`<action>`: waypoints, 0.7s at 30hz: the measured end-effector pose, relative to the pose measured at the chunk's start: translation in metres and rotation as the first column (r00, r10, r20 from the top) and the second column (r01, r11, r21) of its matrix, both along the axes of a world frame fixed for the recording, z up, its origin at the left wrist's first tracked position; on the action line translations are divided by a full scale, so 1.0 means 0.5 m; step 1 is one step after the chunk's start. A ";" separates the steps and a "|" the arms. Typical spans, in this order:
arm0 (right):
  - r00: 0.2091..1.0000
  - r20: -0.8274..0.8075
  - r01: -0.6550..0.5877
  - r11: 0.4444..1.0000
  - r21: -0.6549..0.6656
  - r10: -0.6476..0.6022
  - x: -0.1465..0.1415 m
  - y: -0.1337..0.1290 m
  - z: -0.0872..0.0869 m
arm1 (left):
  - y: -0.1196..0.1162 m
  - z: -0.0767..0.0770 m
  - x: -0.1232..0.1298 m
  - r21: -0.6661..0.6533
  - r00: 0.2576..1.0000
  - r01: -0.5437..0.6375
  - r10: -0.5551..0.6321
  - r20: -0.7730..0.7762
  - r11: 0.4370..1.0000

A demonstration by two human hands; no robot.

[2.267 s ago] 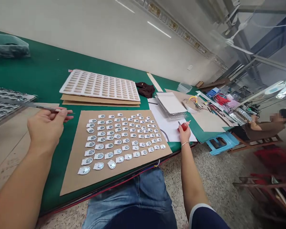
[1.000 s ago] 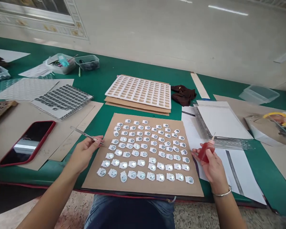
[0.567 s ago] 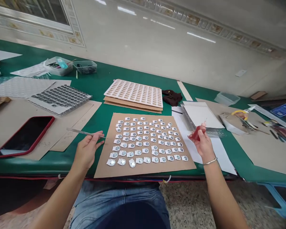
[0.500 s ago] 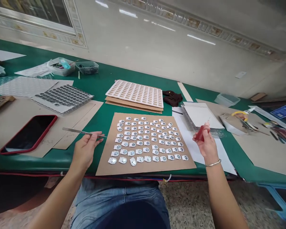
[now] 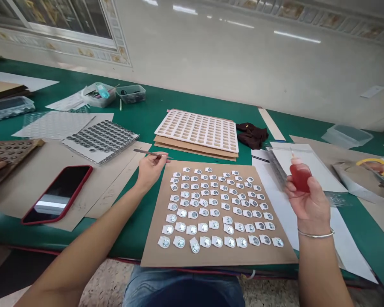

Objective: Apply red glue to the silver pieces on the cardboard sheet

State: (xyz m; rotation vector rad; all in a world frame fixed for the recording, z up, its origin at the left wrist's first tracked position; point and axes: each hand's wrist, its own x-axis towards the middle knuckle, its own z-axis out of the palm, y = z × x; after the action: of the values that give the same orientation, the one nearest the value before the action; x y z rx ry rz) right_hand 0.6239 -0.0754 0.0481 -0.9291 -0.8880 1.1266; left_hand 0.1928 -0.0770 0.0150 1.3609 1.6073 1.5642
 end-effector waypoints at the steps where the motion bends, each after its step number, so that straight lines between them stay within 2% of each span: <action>1: 0.998 0.022 -0.056 0.998 -0.043 0.057 -0.016 0.013 0.002 | 0.011 -0.010 -0.002 -0.010 1.000 0.008 -0.008 0.004 1.000; 5: 0.971 0.070 -0.211 0.954 -0.212 0.230 -0.121 0.041 0.005 | 0.014 -0.041 -0.016 -0.078 0.999 0.044 -0.043 0.010 0.996; 9: 0.909 -0.038 -0.407 0.864 -0.298 0.415 -0.231 0.040 -0.004 | 0.008 -0.059 -0.029 -0.136 0.994 0.058 -0.045 0.100 0.989; 11: 0.901 -0.093 -0.430 0.845 -0.319 0.424 -0.248 0.038 -0.012 | 0.012 -0.064 -0.033 -0.143 0.993 0.022 -0.006 0.116 0.989; 14: 0.945 -0.118 -0.327 0.897 -0.298 0.306 -0.206 0.038 -0.027 | 0.017 -0.064 -0.039 -0.164 0.973 -0.038 0.074 0.217 0.986; 18: 0.995 -0.014 -0.104 0.970 -0.222 0.103 -0.066 0.036 -0.050 | -0.004 -0.045 -0.041 -0.228 0.914 -0.033 0.122 0.388 0.973; 21: 0.994 0.101 -0.008 0.977 -0.211 0.031 0.025 0.024 -0.068 | -0.048 -0.027 -0.036 -0.329 0.890 -0.009 0.158 0.428 0.944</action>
State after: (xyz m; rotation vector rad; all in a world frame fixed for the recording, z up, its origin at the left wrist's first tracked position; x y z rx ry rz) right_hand 0.6366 -0.0636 0.0141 -1.1640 -0.8749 1.2144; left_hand 0.1750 -0.1011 0.0014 0.6975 1.5499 1.4516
